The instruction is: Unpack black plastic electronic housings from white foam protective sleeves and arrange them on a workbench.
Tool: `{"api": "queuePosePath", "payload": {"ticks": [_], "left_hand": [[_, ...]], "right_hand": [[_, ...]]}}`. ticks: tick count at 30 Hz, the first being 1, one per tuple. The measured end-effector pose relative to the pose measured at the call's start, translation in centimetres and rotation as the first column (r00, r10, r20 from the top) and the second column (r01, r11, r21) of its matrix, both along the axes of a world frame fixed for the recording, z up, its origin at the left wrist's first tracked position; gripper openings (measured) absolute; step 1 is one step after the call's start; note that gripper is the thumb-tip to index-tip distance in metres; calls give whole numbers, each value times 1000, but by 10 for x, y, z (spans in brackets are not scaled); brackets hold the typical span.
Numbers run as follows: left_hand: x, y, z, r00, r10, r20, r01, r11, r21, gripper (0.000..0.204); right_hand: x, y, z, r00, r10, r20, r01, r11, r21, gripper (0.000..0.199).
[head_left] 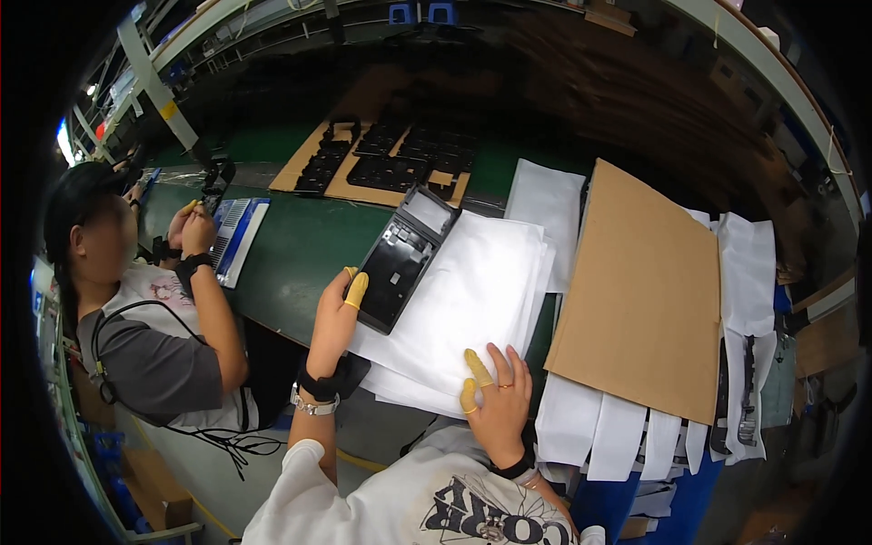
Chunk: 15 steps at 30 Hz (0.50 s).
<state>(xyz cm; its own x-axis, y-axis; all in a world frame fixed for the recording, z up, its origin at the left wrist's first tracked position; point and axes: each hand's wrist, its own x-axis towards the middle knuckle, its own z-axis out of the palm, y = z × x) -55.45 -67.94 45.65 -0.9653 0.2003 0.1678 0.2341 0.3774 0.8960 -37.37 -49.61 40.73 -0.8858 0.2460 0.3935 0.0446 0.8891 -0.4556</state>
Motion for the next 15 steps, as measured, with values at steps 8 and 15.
{"api": "queuePosePath", "payload": {"ticks": [8, 15], "left_hand": [[56, 25, 53, 925, -337, 173, 167, 774, 611, 41], [94, 34, 70, 710, -688, 153, 404, 575, 712, 52]], "right_hand": [[4, 7, -2, 1000, -27, -3, 27, 1000, 8, 37], [1, 5, -3, 999, 29, -14, -30, 998, -53, 37]]}}
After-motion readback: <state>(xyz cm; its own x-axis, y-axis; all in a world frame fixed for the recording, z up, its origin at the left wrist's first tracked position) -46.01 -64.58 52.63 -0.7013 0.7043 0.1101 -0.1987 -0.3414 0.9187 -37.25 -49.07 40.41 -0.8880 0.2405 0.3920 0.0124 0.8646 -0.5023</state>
